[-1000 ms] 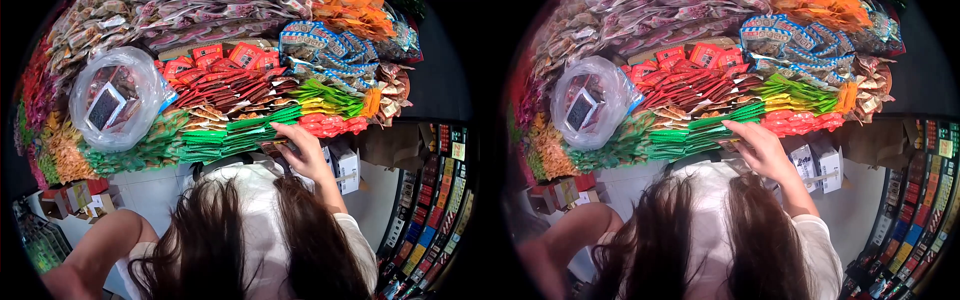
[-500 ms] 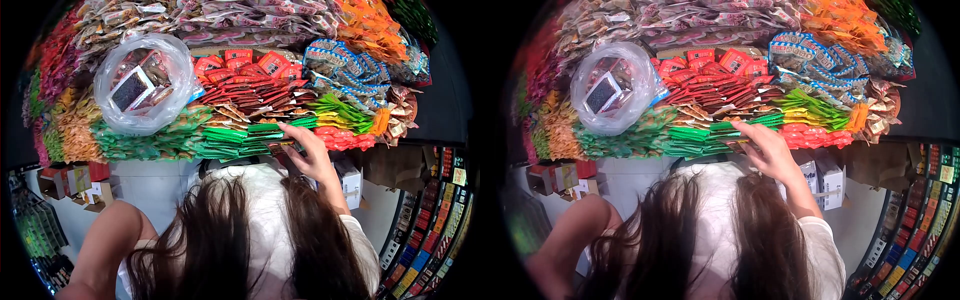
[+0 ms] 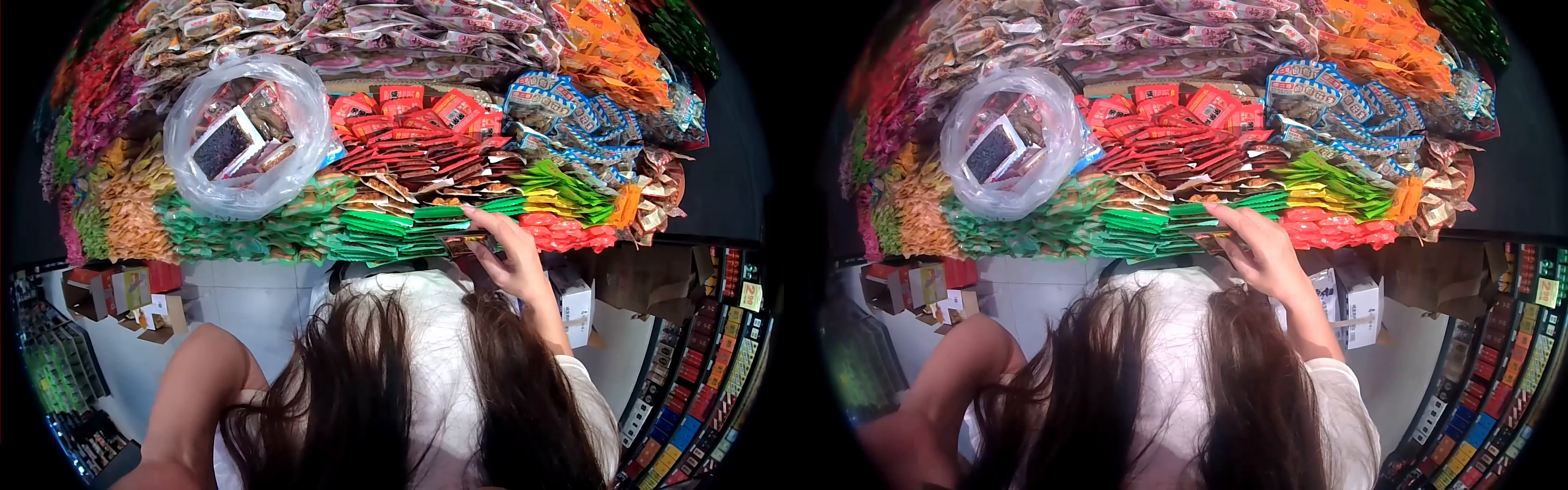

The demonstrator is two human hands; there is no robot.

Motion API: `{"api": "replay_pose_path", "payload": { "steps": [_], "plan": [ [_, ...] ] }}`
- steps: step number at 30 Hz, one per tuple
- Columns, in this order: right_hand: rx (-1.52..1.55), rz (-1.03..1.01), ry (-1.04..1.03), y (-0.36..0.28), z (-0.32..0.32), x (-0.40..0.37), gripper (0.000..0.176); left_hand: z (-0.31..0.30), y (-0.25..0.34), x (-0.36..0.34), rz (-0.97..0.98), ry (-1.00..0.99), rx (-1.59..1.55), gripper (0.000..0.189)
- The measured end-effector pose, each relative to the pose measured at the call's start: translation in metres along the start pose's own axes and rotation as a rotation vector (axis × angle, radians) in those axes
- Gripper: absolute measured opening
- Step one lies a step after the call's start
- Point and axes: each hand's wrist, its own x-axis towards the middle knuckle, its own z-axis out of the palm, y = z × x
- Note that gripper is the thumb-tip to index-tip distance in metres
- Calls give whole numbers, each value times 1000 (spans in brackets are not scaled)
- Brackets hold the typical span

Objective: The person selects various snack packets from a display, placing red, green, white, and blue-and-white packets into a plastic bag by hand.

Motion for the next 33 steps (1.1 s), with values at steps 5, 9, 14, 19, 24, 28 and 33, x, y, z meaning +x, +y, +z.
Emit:
{"api": "replay_pose_path", "payload": {
  "steps": [5,9,14,19,24,28,33],
  "plan": [
    [-25,19,10,1,1,-1,57,-34,-7,2,115,-275,83,47],
    [-14,-2,24,4,2,-3,58,-4,-5,-1,126,-198,243,41],
    [-40,21,54,3,0,-2,59,12,6,-8,33,153,270,35],
    [-60,4,64,5,-2,0,58,-30,-4,-10,78,-129,251,35],
    [-89,90,226,14,-26,-2,56,18,8,-21,-183,-100,-648,36],
    [-158,42,430,24,-52,-3,44,32,13,-29,-97,50,-1150,38],
    [-160,77,528,25,-66,0,25,50,29,-38,283,223,-2228,41]
  ]
}}
